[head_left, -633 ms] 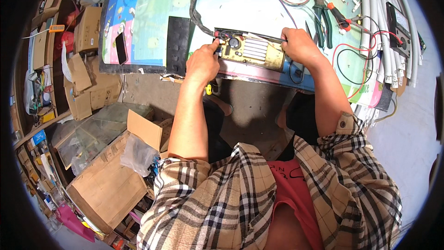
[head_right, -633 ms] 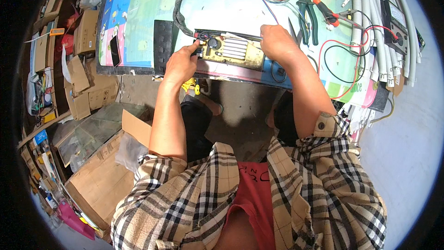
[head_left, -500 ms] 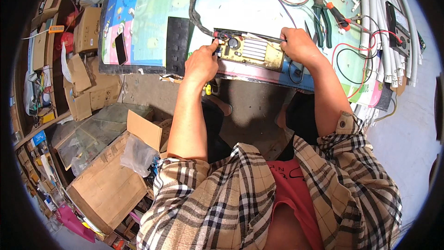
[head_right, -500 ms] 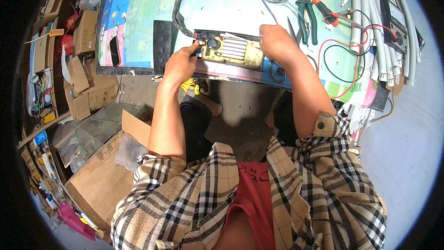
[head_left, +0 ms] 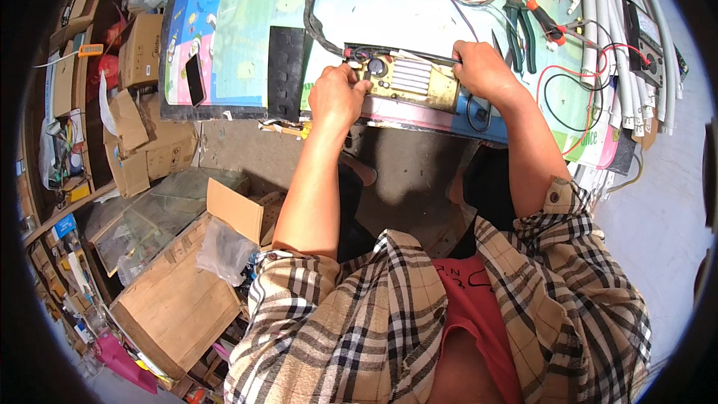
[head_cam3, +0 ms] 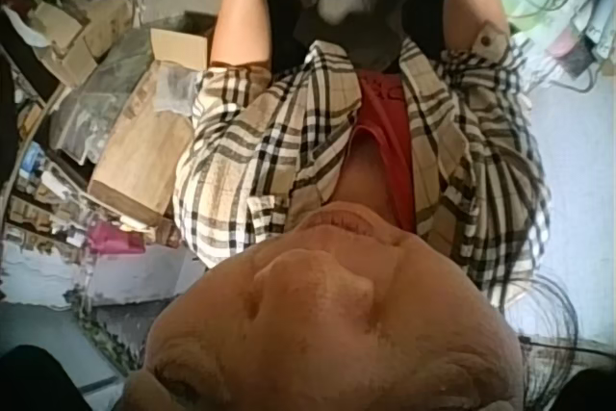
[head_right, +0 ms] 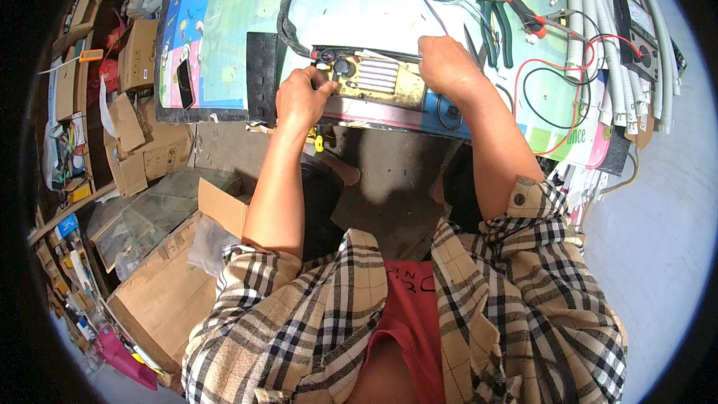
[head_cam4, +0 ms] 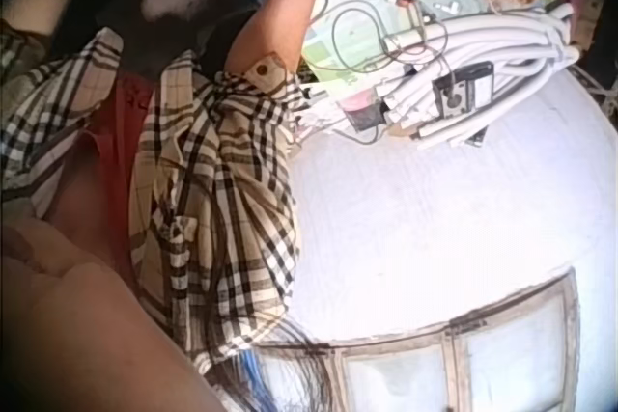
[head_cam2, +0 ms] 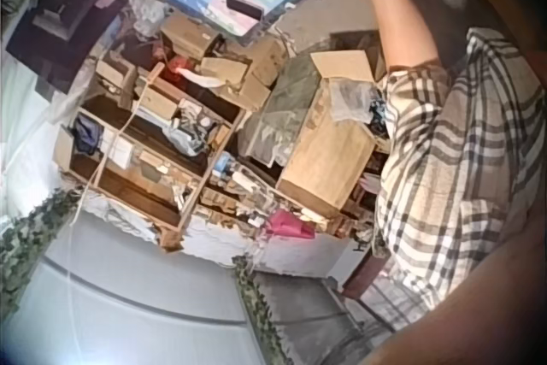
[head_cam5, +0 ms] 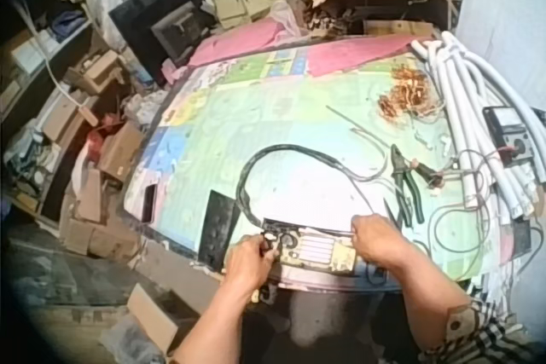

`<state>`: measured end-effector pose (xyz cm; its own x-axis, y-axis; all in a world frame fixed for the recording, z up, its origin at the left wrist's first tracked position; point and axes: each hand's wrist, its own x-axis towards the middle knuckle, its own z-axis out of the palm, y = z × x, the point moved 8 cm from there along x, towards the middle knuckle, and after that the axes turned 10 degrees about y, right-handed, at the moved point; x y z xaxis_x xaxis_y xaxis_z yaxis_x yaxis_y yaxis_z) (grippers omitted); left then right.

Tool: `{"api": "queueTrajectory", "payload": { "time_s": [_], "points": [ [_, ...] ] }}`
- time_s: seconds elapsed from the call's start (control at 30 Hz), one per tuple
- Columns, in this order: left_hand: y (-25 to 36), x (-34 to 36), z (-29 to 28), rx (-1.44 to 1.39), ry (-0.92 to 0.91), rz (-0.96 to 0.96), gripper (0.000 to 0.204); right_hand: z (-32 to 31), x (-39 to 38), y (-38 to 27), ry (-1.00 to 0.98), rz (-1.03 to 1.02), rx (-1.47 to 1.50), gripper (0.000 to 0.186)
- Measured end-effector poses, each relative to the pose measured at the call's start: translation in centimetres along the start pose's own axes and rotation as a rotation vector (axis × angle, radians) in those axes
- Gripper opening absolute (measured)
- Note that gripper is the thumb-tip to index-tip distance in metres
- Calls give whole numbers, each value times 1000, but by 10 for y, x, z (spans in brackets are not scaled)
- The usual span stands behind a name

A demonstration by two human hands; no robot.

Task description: The person uses a multimeter to test connections on a small electronic device, then places a black cover over it and secures it. The person handles wires, a multimeter, and the device casing during the process.

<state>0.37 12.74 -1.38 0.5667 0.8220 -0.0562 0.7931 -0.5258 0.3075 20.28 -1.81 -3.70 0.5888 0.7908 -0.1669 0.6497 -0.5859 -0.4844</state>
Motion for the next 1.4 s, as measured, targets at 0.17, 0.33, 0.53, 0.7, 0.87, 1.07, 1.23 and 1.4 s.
{"api": "queueTrajectory", "payload": {
  "time_s": [0.17, 0.33, 0.53, 0.7, 0.87, 1.07, 1.23, 1.4],
  "points": [
    [-5, 2, 5, -1, 35, -71, 24, -2, -2, -5, -23, -3, 17, 17],
    [-5, 2, 7, -37, 20, -124, 21, -4, -4, -5, -38, 16, 27, 17],
    [-4, 4, 9, 4, 18, -134, 20, -9, -6, -13, -61, 5, -16, 22],
    [0, 2, 3, 40, -9, -142, 19, -9, -5, -14, -78, 36, -4, 20],
    [-5, 5, 3, 31, 15, -65, 27, -5, -1, -9, 15, -64, 16, 21],
    [-10, 2, -20, -83, 35, -31, 17, -7, -4, -18, -20, -33, -35, 18],
    [-35, 5, -51, -31, 110, -109, 20, -5, -3, -18, 17, -108, -86, 15],
    [-41, 1, -58, -14, 56, -125, 25, -9, -1, -20, -23, -59, -118, 17]
  ]
}}
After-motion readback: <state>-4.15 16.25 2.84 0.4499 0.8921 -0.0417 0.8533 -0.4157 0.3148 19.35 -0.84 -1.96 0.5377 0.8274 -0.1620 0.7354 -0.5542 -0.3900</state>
